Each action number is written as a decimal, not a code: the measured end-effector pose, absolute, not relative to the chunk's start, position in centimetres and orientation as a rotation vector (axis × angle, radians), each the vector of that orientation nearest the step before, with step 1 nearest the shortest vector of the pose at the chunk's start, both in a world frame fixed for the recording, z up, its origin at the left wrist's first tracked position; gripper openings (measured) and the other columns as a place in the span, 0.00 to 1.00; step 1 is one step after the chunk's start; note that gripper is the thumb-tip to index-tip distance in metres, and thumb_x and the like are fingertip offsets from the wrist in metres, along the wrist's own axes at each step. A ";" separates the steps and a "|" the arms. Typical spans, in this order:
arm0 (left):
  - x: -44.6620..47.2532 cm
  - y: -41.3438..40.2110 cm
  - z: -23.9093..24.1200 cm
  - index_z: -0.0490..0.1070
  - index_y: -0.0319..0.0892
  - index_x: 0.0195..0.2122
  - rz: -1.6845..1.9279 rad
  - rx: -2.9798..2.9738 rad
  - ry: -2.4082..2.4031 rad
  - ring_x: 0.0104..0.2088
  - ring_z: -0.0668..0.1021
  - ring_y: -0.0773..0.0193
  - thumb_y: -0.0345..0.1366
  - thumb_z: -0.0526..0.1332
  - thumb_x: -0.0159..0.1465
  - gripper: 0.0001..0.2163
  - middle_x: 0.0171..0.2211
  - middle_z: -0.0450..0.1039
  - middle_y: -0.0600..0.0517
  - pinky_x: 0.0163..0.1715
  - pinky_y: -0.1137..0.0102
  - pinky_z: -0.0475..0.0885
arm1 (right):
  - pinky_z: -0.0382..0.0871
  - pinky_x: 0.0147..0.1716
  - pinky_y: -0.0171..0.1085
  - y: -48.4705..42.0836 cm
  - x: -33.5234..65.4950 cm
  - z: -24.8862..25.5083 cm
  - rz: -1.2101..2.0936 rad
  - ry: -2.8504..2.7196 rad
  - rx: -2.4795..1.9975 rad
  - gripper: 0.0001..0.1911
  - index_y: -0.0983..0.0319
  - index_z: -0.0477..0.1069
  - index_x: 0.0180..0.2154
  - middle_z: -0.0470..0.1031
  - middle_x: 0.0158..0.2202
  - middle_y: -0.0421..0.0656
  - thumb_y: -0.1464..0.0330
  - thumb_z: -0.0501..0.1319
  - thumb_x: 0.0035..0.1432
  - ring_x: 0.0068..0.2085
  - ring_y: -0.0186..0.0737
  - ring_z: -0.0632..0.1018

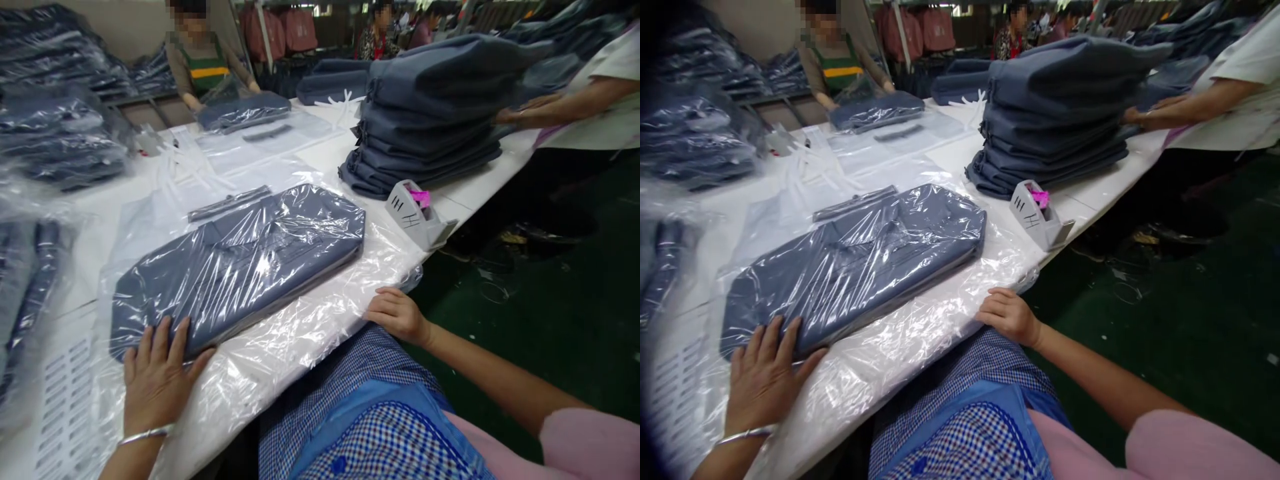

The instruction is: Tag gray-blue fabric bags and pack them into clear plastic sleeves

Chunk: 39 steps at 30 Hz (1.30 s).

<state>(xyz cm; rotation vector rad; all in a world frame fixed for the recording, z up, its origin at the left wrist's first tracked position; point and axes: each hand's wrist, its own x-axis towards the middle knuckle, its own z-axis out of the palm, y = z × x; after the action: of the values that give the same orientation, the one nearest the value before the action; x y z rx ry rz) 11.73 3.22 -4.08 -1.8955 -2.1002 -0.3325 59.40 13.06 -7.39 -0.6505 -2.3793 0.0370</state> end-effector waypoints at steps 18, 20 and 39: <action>10.3 3.1 -5.2 0.52 0.42 0.67 -0.254 -1.922 -2.053 0.69 0.49 0.43 0.57 0.47 0.66 0.34 0.69 0.48 0.40 0.65 0.45 0.46 | 0.71 0.53 0.46 14.2 55.9 -3.7 0.076 -2.487 -0.302 0.11 0.60 0.73 0.47 0.80 0.43 0.43 0.74 0.57 0.65 0.45 0.38 0.79; 10.1 3.1 -5.5 0.53 0.43 0.67 -0.267 -1.922 -2.046 0.69 0.49 0.43 0.56 0.49 0.66 0.33 0.69 0.49 0.41 0.65 0.45 0.46 | 0.75 0.46 0.40 15.4 55.6 -1.7 0.100 -2.455 -0.352 0.12 0.61 0.73 0.48 0.80 0.43 0.44 0.74 0.56 0.66 0.44 0.37 0.79; 9.4 2.3 -2.5 0.57 0.47 0.65 -0.333 -2.040 -2.124 0.68 0.56 0.47 0.47 0.56 0.66 0.27 0.69 0.51 0.43 0.63 0.46 0.57 | 0.62 0.35 0.35 31.6 44.7 -3.4 0.379 -2.689 -0.752 0.10 0.59 0.70 0.34 0.75 0.34 0.41 0.62 0.55 0.64 0.34 0.39 0.74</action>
<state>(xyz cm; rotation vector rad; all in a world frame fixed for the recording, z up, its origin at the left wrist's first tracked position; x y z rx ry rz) 9.41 2.31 -2.51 -2.0401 -2.1237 -0.3332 44.72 31.59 -3.39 -0.7522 -2.6889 0.3793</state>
